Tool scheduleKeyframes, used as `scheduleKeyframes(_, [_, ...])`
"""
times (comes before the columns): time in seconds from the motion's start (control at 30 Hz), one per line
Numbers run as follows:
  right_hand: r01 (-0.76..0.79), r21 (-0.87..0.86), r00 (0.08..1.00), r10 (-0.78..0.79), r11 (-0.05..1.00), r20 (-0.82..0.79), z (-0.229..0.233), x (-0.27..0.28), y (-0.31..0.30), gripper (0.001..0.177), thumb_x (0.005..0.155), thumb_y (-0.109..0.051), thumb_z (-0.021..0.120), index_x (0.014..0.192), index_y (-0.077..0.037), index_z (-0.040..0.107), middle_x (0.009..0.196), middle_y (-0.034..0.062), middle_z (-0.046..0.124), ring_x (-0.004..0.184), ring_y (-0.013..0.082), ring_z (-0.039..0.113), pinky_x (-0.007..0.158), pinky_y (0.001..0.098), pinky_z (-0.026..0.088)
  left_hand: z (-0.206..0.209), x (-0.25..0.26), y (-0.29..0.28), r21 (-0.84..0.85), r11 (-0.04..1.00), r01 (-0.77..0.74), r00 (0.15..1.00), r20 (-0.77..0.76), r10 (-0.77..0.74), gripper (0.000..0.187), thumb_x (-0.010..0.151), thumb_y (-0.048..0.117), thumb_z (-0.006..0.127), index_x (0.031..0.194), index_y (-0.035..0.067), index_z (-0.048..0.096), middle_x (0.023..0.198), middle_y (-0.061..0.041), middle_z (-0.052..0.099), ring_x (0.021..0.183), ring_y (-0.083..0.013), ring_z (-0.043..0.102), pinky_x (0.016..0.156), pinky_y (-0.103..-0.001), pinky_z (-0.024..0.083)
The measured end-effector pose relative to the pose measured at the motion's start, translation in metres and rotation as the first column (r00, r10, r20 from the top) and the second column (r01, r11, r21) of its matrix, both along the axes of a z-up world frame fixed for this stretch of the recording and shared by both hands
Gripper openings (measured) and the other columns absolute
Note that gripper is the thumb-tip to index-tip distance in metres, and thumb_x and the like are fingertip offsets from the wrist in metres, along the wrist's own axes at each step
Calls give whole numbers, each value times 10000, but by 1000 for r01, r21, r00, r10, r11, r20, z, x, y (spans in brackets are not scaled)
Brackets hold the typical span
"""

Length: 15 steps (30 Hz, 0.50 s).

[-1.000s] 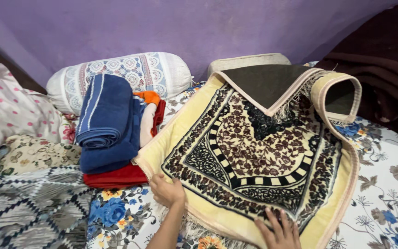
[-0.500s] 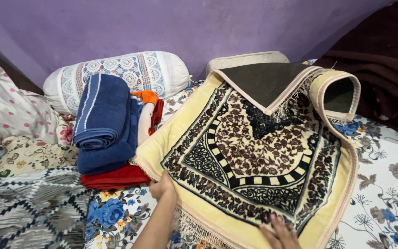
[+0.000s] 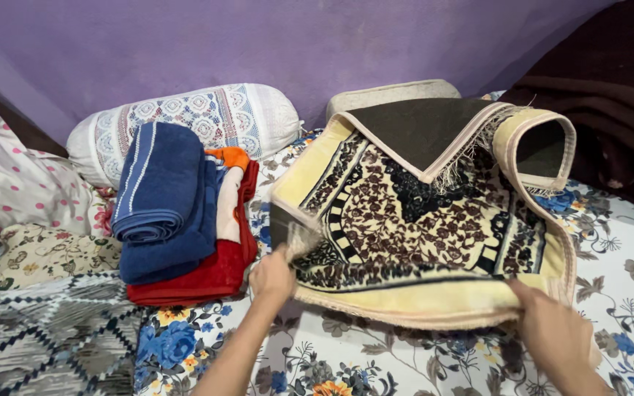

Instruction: The person unfolds a patterned prayer mat on a bed, smooths it out, and then rolls it tightly from one end to the other. The person finishes by placing the rolled mat upright next to a stack of folded towels.

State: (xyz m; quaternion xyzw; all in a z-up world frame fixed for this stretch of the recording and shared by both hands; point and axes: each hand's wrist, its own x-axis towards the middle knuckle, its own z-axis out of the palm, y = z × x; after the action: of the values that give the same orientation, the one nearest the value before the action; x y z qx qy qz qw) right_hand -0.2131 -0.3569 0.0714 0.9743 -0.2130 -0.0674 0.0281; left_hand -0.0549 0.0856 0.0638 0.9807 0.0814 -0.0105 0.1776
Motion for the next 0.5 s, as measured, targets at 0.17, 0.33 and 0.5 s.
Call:
scheduleKeyframes(0.17, [-101, 160, 901, 159, 982, -404, 13, 47, -22, 410, 957, -253, 666, 1359, -330, 666, 1034, -2, 818, 855, 154, 788, 752, 326, 623, 32, 24, -4, 288, 919, 270, 910, -389, -146, 402, 771, 242, 778, 1157, 128, 779, 1222, -146, 736, 1155, -303, 712, 978, -419, 579])
scheduleKeyframes(0.33, [130, 725, 511, 581, 676, -633, 2, 69, -50, 489, 898, -333, 738, 1358, -205, 631, 1026, 3, 797, 858, 155, 748, 782, 333, 641, 64, 74, -16, 293, 881, 373, 790, -598, -136, 962, 584, 676, 879, 1314, 86, 671, 1362, -119, 665, 1243, -273, 664, 1050, -436, 538])
scheduleKeyframes(0.5, [59, 709, 938, 205, 703, -281, 19, 133, -78, 735, 818, -492, 800, 1446, -218, 536, 996, 106, 752, 873, 230, 761, 833, 367, 658, 68, 142, -34, 217, 955, 203, 919, -379, -109, 1266, 545, 782, 840, 1527, 109, 409, 1522, -178, 476, 1411, -365, 477, 1135, -508, 429])
